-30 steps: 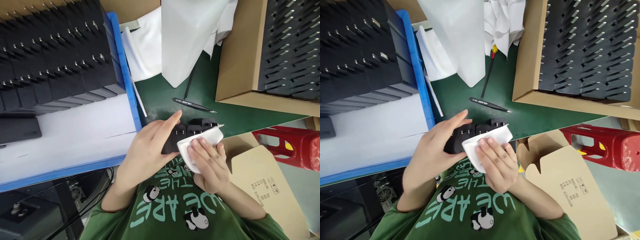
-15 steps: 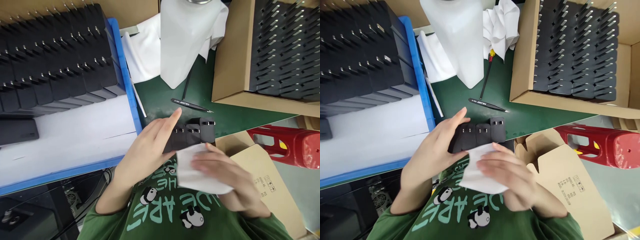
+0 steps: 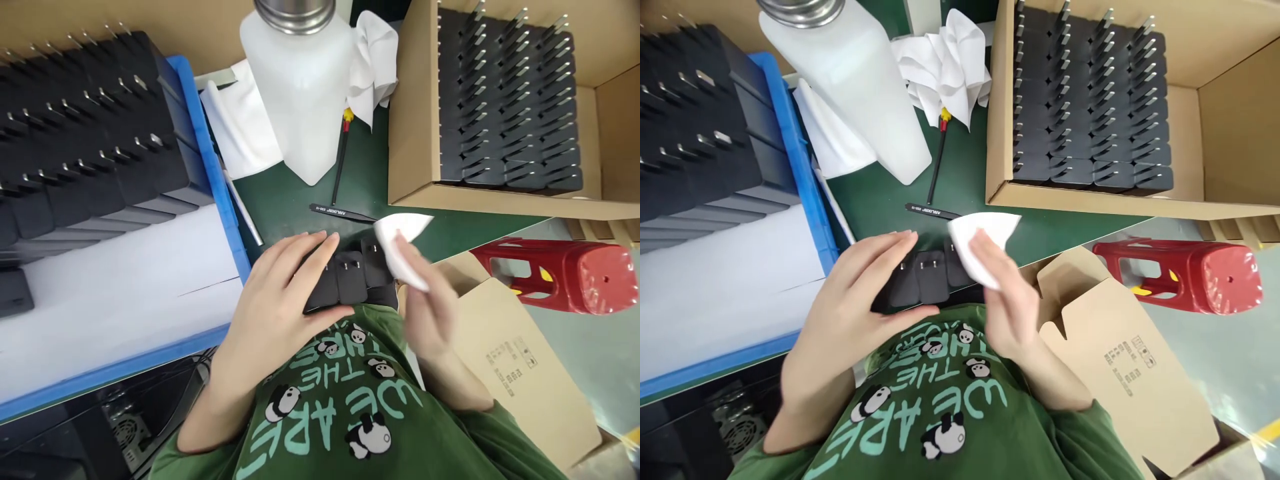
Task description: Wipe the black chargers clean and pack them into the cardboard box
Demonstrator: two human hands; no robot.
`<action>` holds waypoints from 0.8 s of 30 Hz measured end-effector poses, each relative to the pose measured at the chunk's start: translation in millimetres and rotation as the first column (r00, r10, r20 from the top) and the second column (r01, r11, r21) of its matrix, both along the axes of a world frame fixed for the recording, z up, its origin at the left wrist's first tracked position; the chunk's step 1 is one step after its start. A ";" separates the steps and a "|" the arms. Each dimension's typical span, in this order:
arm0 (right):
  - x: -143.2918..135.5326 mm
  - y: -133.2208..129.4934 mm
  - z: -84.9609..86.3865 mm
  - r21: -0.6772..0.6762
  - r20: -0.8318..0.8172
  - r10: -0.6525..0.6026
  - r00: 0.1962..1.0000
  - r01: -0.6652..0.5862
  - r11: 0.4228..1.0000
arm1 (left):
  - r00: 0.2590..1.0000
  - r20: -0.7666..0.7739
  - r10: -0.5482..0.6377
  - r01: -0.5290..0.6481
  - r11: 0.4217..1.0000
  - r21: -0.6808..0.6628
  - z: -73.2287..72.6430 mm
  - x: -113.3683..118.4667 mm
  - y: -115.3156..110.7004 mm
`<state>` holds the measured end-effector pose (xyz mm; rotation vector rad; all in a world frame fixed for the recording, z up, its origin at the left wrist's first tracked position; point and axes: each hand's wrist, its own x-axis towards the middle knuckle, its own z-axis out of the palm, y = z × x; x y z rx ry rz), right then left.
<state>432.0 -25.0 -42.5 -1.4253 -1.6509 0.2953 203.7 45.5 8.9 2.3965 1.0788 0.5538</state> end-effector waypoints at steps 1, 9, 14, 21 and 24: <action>-9.3 2.2 -0.6 0.012 0.025 0.036 0.999 -0.036 0.999 | 1.000 0.014 0.012 -0.012 1.000 0.017 -1.5 3.8 0.2; -5.8 -3.0 -3.2 0.235 0.071 0.210 0.975 -0.221 0.946 | 0.998 0.041 0.046 -0.047 0.999 0.019 -4.0 9.8 1.6; 14.9 -4.3 5.1 0.153 -0.378 0.120 0.918 -0.066 0.986 | 0.996 -0.059 0.064 -0.057 0.992 0.117 10.6 8.7 -1.4; 11.2 18.2 2.8 0.077 -0.529 -0.197 0.825 0.278 0.957 | 0.985 -0.173 -0.021 0.065 0.966 0.249 19.4 42.9 3.5; -4.4 15.6 5.7 0.038 -0.311 -0.012 0.950 0.025 0.999 | 0.984 -0.178 -0.019 0.061 0.970 0.237 13.7 51.3 6.9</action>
